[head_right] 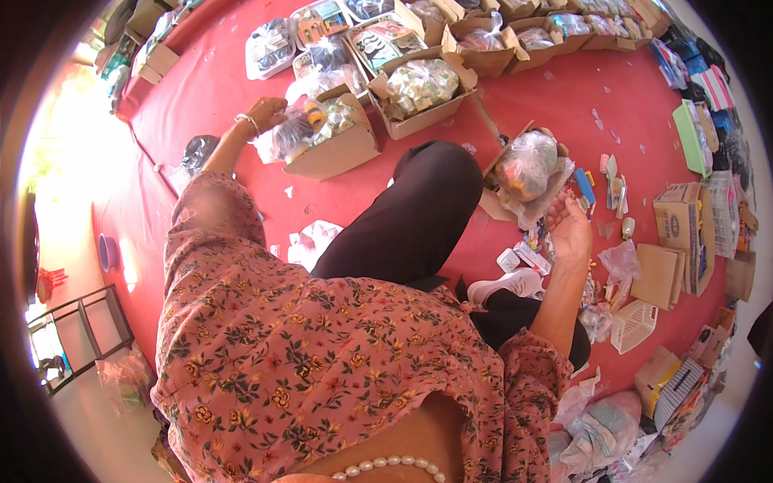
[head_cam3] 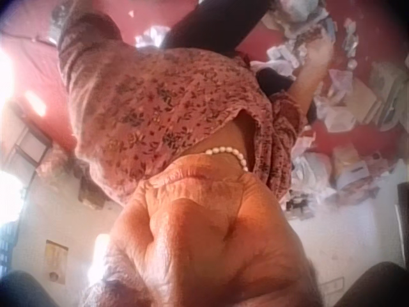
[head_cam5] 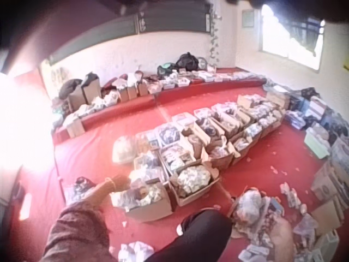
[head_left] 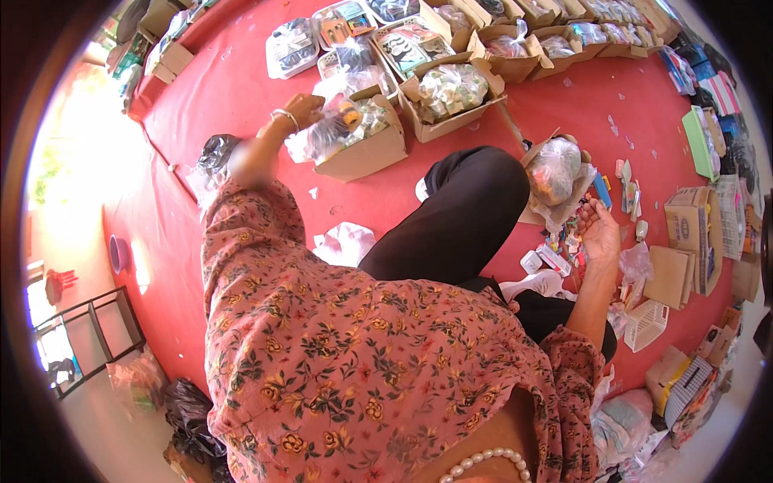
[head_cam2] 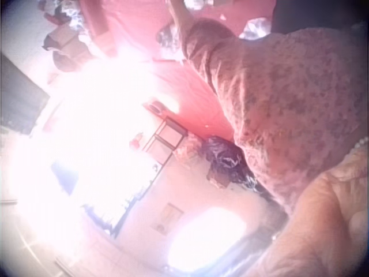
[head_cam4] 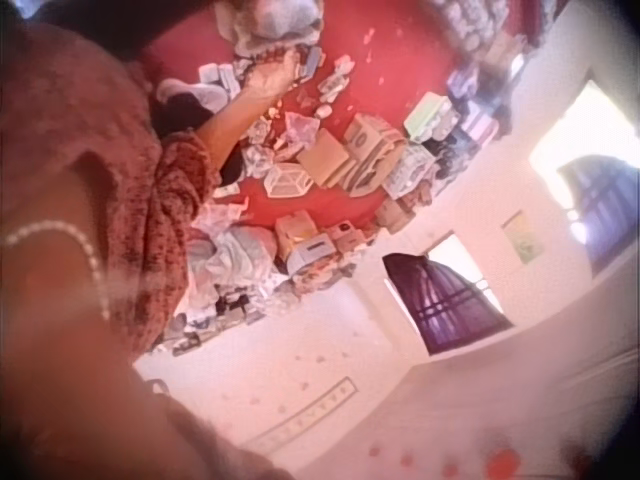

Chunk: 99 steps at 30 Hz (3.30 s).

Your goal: The person sits on a red floor surrounded by cardboard boxes and plastic bags, sorting small colorful items into a clear plastic bag. They pick up individual items from a pile and place them into the bag, occasionally adjusting the bag's position.

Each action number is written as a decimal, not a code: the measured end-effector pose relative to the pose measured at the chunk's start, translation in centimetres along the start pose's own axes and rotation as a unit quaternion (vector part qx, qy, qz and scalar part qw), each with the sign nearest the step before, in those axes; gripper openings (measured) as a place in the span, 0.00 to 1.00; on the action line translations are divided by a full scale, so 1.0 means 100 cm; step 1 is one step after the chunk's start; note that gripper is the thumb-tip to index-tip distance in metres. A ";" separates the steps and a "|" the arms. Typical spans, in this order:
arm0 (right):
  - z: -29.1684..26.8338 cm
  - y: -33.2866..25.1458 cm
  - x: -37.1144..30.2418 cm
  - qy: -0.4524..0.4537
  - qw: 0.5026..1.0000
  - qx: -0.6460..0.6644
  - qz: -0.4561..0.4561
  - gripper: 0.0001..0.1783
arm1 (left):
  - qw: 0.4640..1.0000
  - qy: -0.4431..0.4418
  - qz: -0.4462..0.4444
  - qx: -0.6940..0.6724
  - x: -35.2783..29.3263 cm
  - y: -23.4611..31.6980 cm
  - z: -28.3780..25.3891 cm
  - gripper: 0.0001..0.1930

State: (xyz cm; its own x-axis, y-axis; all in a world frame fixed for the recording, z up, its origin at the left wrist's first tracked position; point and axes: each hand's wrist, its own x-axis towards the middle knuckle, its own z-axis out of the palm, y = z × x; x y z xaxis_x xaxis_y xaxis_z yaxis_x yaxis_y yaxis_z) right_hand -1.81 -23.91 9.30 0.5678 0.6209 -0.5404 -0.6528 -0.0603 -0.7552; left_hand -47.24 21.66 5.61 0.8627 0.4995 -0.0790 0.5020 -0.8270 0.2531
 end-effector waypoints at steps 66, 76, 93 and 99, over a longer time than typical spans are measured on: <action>0.001 -0.014 -0.038 0.120 0.923 -0.209 -0.302 0.04 | 0.904 0.156 0.398 -0.013 0.122 0.426 -0.058 0.05; 0.040 -0.035 -0.028 0.105 0.799 -0.352 -0.476 0.26 | 0.309 -0.467 0.154 -0.814 0.251 0.440 0.069 0.22; 0.017 -0.061 -0.057 0.245 0.751 -0.385 -0.478 0.10 | 0.510 -0.268 -0.105 -0.810 0.269 0.436 0.047 0.24; -0.164 0.013 -0.187 0.394 0.780 -0.166 -0.457 0.16 | 0.520 -0.377 -0.074 -0.763 0.224 0.487 0.057 0.18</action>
State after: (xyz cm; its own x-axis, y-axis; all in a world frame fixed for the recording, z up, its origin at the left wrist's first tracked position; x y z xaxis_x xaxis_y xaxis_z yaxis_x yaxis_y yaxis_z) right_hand -5.08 -48.45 12.35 0.9371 -0.1424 0.3186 0.2968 -0.1548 -0.9423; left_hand -3.07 -8.87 10.70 0.8898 -0.1898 -0.4151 0.4283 0.6617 0.6155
